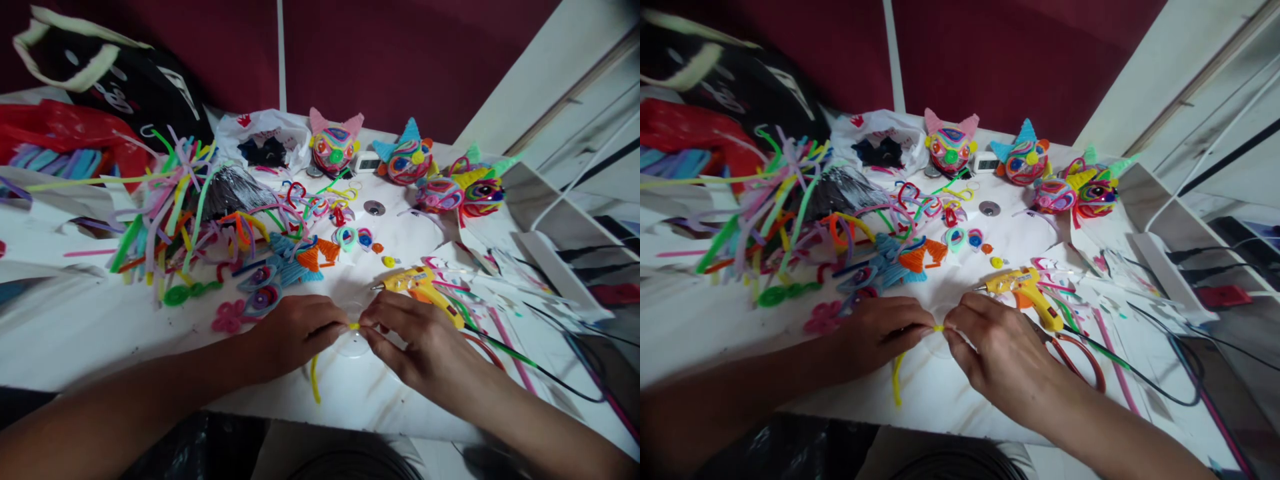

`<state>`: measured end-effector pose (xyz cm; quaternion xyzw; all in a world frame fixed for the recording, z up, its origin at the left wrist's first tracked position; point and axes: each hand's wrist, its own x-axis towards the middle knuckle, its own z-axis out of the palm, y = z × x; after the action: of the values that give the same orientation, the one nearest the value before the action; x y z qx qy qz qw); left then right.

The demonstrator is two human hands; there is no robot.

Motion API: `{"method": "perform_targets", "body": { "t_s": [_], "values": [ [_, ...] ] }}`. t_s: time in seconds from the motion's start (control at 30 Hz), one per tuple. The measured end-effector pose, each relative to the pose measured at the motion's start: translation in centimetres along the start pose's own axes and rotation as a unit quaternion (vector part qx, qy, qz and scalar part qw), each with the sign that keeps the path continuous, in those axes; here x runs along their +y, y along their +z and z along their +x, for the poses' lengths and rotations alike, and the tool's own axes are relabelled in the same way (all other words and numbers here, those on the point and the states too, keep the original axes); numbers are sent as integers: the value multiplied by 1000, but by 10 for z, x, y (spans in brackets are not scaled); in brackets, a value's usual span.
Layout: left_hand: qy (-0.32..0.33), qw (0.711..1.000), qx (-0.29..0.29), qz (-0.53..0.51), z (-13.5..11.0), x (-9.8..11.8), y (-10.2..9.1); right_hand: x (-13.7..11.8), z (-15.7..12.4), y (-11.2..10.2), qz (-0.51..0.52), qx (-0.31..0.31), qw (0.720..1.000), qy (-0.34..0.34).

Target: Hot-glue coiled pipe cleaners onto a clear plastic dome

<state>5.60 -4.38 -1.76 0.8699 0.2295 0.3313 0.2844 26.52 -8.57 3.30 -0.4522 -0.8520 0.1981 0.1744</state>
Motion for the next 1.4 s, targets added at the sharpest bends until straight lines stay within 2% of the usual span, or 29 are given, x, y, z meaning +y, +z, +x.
{"method": "perform_targets", "body": {
  "t_s": [0.1, 0.2, 0.3, 0.4, 0.5, 0.7, 0.8, 0.87, 1.0, 1.07, 1.13, 1.2, 1.3, 1.4],
  "values": [
    [22, 999, -17, 29, 0, 2, 0, 0, 1, -1, 9, -34, 999, 23],
    [6, 1000, -18, 0, 2, 4, -2, 0, 0, -1, 49, -21, 998, 38],
    [-83, 993, -2, -82, 6, 5, -5, 0, -3, 0, 110, 41, 992, 40],
    [-170, 972, 6, -160, 10, 11, -6, -2, -7, 4, 167, 116, 978, 49],
    [-175, 971, 27, -162, 15, 20, -5, -5, -10, 9, 238, 198, 946, 90],
    [-122, 983, 69, -120, 29, 38, -2, -16, -8, 16, 378, 332, 851, 149],
    [-94, 987, 82, -100, 38, 42, 0, -14, -7, 21, 450, 361, 801, 160],
    [-77, 991, 79, -80, 46, 43, -1, -9, -8, 23, 473, 355, 789, 164],
    [-39, 998, 49, -7, 61, 43, -12, 3, -13, 7, 457, 294, 824, 163],
    [4, 998, 26, 48, 66, 43, -18, 7, -17, -9, 400, 257, 868, 146],
    [46, 993, -6, 111, 69, 44, -22, 7, -21, -24, 281, 218, 929, 102],
    [68, 984, -33, 164, 70, 47, -23, 5, -23, -35, 150, 181, 971, 53],
    [81, 977, -53, 188, 72, 51, -21, 3, -26, -41, 40, 160, 986, 18],
    [71, 984, -19, 160, 75, 52, -19, 2, -26, -37, 41, 191, 980, 28]
  ]
}}
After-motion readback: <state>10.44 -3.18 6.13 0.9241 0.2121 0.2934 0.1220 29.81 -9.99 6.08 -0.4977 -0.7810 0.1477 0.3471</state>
